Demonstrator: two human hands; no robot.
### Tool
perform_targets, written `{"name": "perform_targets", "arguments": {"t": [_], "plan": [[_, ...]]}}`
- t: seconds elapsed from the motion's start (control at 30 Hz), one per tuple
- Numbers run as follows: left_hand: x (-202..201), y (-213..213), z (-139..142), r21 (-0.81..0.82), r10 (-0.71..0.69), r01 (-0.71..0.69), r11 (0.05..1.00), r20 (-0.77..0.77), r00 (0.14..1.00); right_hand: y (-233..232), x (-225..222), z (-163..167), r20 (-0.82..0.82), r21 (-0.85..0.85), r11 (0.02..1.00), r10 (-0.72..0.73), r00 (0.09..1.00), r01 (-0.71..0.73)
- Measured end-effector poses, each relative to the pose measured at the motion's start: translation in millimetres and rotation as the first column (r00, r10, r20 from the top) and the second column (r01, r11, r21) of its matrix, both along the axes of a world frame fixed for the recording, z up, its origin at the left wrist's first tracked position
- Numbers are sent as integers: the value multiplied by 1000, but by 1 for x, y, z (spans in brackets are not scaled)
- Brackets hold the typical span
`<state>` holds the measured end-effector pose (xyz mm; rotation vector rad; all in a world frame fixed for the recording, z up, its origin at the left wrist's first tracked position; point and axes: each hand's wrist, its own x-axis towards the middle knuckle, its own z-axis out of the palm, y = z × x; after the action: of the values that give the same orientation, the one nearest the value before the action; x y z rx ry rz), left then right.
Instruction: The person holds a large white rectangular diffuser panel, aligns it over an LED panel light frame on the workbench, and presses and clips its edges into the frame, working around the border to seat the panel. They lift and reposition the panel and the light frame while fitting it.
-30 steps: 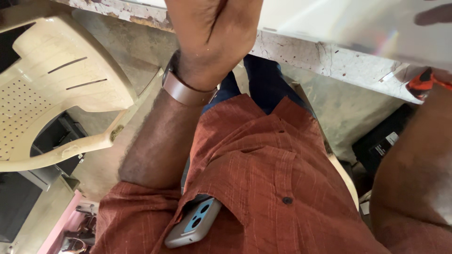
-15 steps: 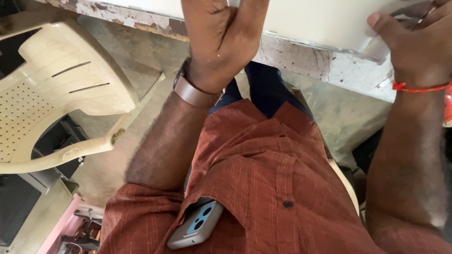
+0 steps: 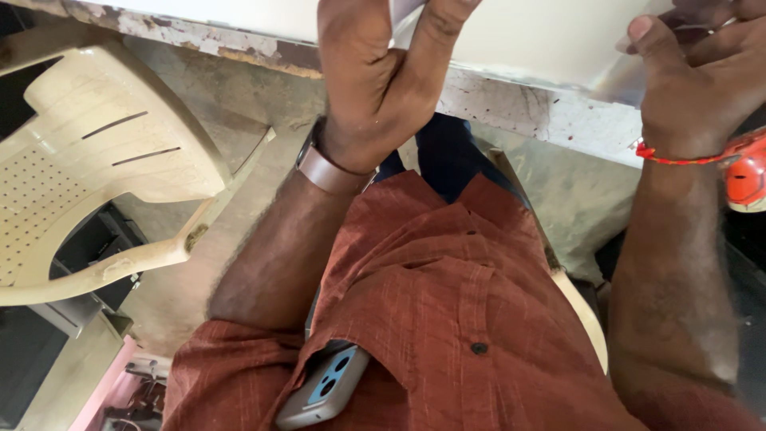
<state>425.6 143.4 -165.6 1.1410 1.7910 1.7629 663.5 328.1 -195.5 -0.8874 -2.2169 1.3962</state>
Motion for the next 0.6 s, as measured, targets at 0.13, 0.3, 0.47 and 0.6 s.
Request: {"name": "perform_targets", "arguments": {"t": [0.13, 0.3, 0.47, 0.6], "plan": [[0, 1, 8, -74, 1, 2, 997, 33, 999, 3, 0, 3, -4, -84, 996, -30, 1000, 30], [9, 3, 6, -133, 2, 3, 991, 37, 999, 12, 5, 5, 126, -82, 990, -100, 987, 111], [19, 3, -4, -138, -10, 20, 990, 77, 997, 29, 18, 15, 240, -49, 998, 38, 970, -27], [22, 3, -9, -148, 5, 4, 989, 61, 998, 38, 27, 19, 364, 93, 995, 1, 932, -38]]}}
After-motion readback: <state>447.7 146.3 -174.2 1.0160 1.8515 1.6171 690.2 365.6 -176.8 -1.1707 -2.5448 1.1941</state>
